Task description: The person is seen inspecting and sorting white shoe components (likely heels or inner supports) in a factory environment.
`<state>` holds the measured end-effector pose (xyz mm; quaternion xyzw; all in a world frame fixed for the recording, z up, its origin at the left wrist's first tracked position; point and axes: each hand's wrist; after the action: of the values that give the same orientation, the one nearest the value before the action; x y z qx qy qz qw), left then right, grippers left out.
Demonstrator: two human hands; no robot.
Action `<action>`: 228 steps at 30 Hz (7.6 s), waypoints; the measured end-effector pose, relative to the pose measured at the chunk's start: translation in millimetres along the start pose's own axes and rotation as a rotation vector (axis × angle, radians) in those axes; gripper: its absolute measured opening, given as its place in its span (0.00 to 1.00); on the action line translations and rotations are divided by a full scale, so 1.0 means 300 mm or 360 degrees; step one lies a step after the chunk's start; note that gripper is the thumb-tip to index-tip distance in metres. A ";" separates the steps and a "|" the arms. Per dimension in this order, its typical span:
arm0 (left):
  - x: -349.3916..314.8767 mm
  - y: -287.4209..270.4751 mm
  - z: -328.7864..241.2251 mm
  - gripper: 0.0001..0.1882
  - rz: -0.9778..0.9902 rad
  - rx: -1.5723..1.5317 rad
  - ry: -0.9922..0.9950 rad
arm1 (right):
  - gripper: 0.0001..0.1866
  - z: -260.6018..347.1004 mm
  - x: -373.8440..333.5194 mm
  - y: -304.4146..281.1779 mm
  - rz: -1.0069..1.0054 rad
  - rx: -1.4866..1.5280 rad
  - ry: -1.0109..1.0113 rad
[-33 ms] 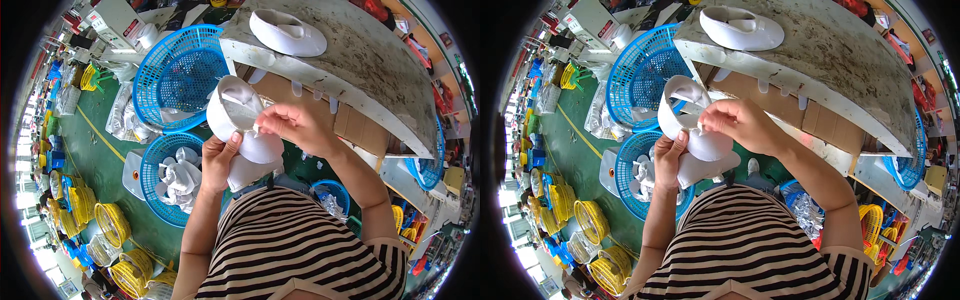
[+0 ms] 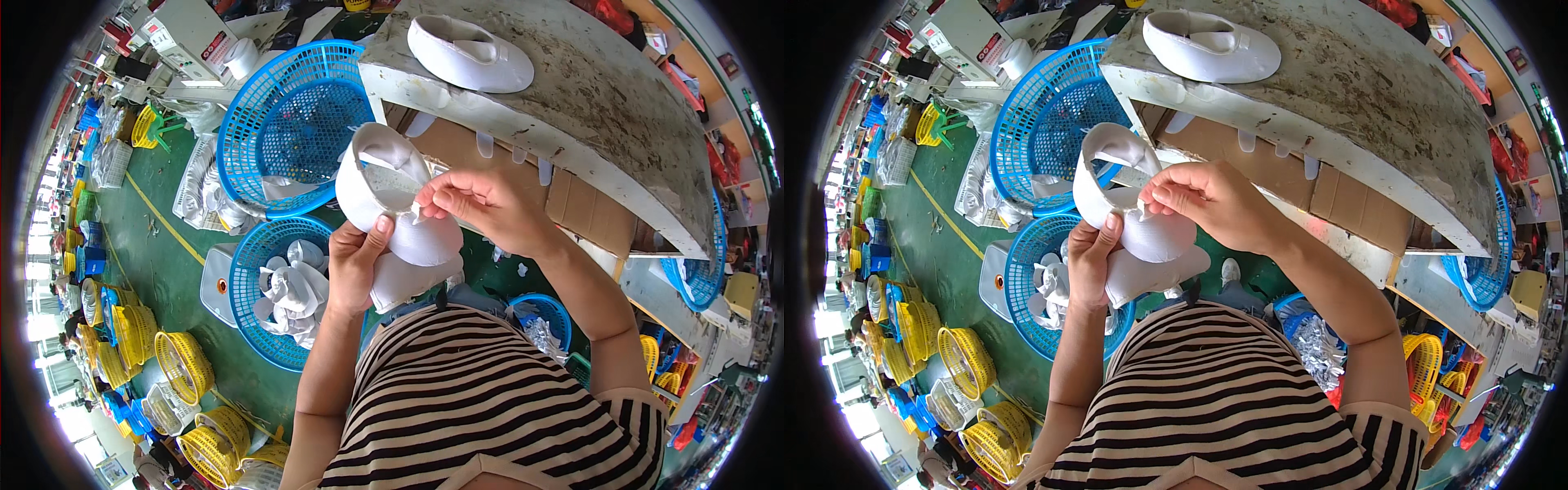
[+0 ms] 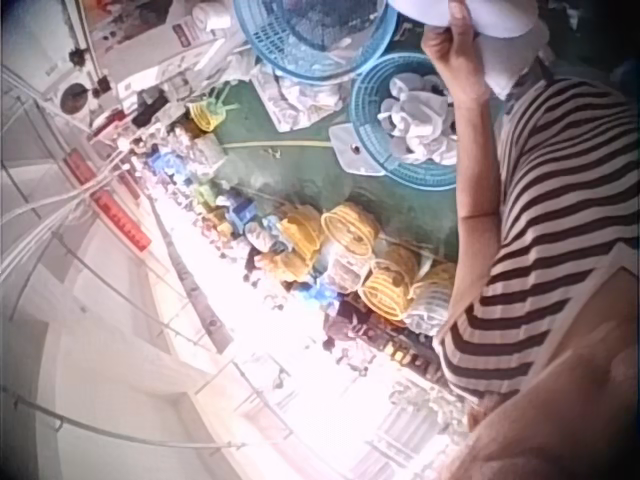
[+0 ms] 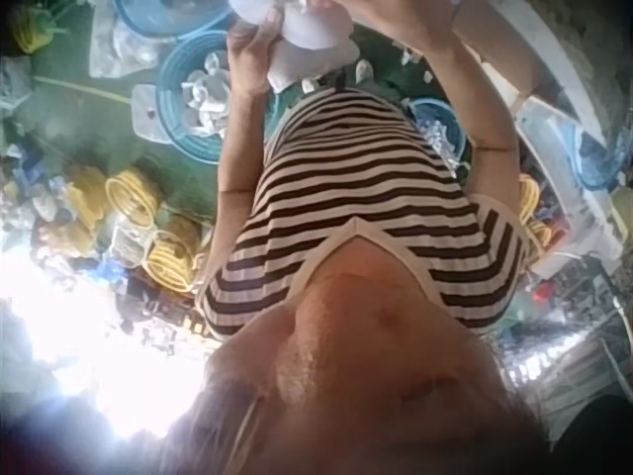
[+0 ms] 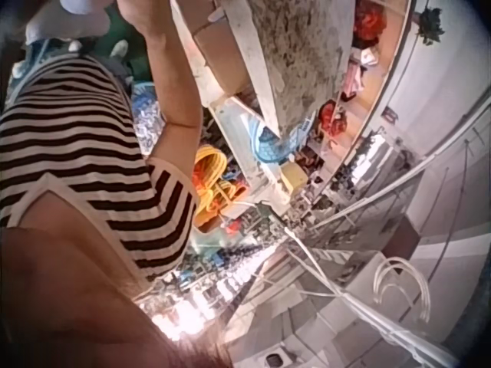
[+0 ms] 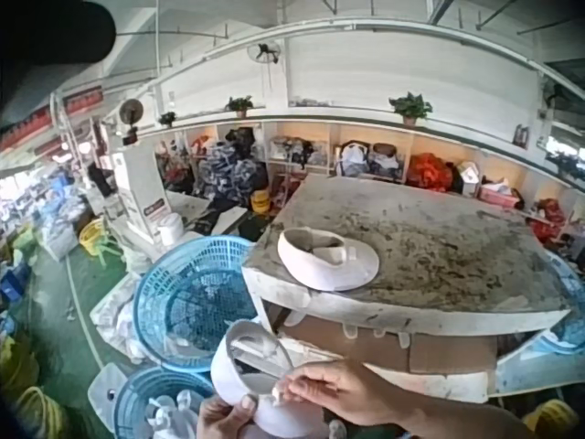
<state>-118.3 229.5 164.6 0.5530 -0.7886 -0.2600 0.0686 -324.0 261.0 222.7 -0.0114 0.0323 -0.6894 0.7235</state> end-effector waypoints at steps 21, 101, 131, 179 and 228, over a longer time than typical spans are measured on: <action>-0.033 0.051 0.075 0.10 -0.0462 0.0380 0.0485 | 0.10 -0.111 -0.036 0.180 -0.0790 -0.0926 -0.0976; -0.041 -0.069 0.109 0.16 0.0081 0.0100 -0.0017 | 0.18 -0.128 -0.141 0.050 -0.0436 0.0701 0.0168; 0.023 0.028 0.103 0.21 -0.0647 0.0219 0.0197 | 0.11 -0.132 -0.207 0.024 0.0028 -0.0711 0.0209; -0.144 -0.432 0.159 0.15 -0.0625 0.0424 -0.0524 | 0.08 -0.933 0.802 -0.237 -0.1662 0.0691 0.0840; -0.095 -0.459 0.146 0.14 -0.0618 0.0263 -0.0497 | 0.20 -0.895 0.792 -0.251 -0.1503 0.0934 0.0896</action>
<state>-9.7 235.0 65.2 0.6510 -0.6872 -0.2852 -0.1505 -404.7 27.6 -48.1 0.3571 0.0224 -0.8917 0.2772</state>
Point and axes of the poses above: each hand's wrist, its own x-axis towards the middle knuckle, its own y-axis out of the palm, z = x × y, and after that the axes turned 6 degrees about -z, right-handed
